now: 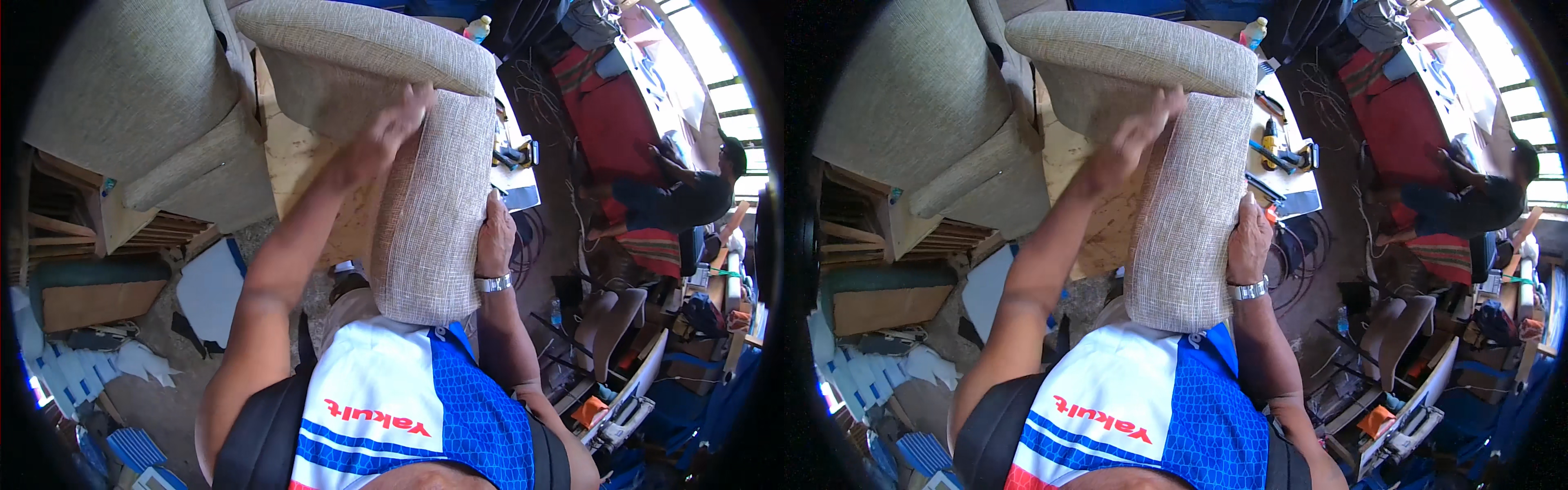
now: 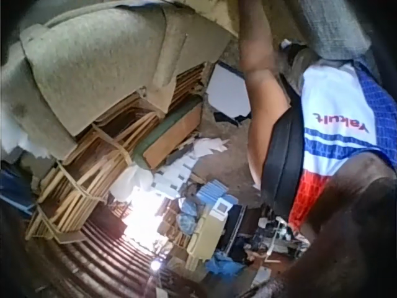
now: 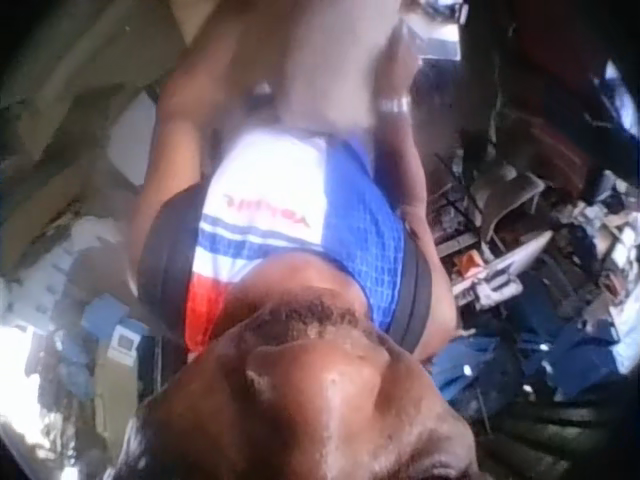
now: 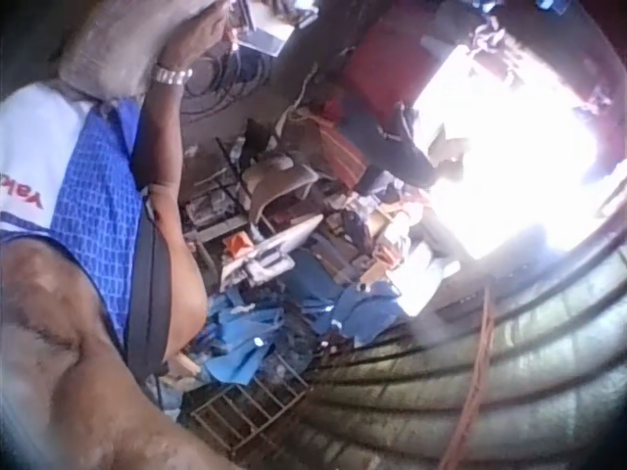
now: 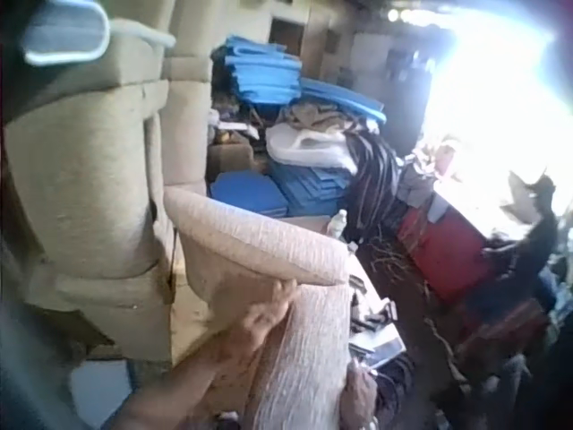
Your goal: The person staples beige fabric onto a sofa armrest using a pneumatic staple gun. They then place a black fabric piece over the armrest, smooth it, and secure it with the staple gun. The person also uses scissors to trim the black fabric and continues stapling it to the wooden frame.
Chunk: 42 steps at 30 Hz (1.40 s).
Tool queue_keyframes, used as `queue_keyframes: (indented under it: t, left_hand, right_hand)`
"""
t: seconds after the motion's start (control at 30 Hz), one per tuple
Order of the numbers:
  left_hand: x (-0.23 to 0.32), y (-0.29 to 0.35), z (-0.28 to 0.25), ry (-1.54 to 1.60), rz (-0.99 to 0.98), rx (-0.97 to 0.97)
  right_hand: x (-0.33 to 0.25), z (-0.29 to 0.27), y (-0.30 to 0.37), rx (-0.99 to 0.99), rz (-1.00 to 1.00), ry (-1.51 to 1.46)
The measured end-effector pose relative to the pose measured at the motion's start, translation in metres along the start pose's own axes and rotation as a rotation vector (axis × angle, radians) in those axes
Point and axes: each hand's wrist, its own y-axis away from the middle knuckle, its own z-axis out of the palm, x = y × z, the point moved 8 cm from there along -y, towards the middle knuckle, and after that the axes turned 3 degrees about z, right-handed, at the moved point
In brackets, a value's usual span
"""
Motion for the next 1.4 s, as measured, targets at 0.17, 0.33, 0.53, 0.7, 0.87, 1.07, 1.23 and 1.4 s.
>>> queue_keyframes:
  t: [0.17,0.33,0.53,0.7,0.87,1.07,1.23,1.4]
  left_hand:
    - [-0.015,-0.077,0.017,-0.933,-0.032,-0.195]
    - [-0.008,-0.049,0.062,-1.096,-0.149,-0.149]
    - [0.021,-0.005,0.099,-1.335,-0.214,-0.22]
    - [0.042,0.018,0.143,-1.485,-0.341,-0.306]
    - [0.042,0.022,0.161,-1.522,-0.52,-0.359]
    - [0.038,0.02,0.157,-1.485,-0.52,-0.379]
    - [0.037,0.016,0.144,-1.481,-0.503,-0.391]
    - [0.035,0.004,0.146,-1.468,-0.472,-0.412]
  right_hand:
    - [0.008,-0.004,-0.006,-0.039,-0.002,0.016]
    - [0.0,0.004,-0.004,-0.106,0.034,-0.193]
    - [0.019,0.014,0.002,-0.186,0.058,-0.415]
    - [0.022,0.023,0.002,-0.359,0.098,-0.683]
    - [0.074,0.004,-0.036,-0.709,0.137,-0.535]
    - [0.288,-0.102,-0.184,-0.304,0.088,1.082]
    - [0.339,-0.099,-0.216,-0.442,0.022,1.349]
    - [0.292,-0.107,-0.209,-0.388,-0.032,1.345]
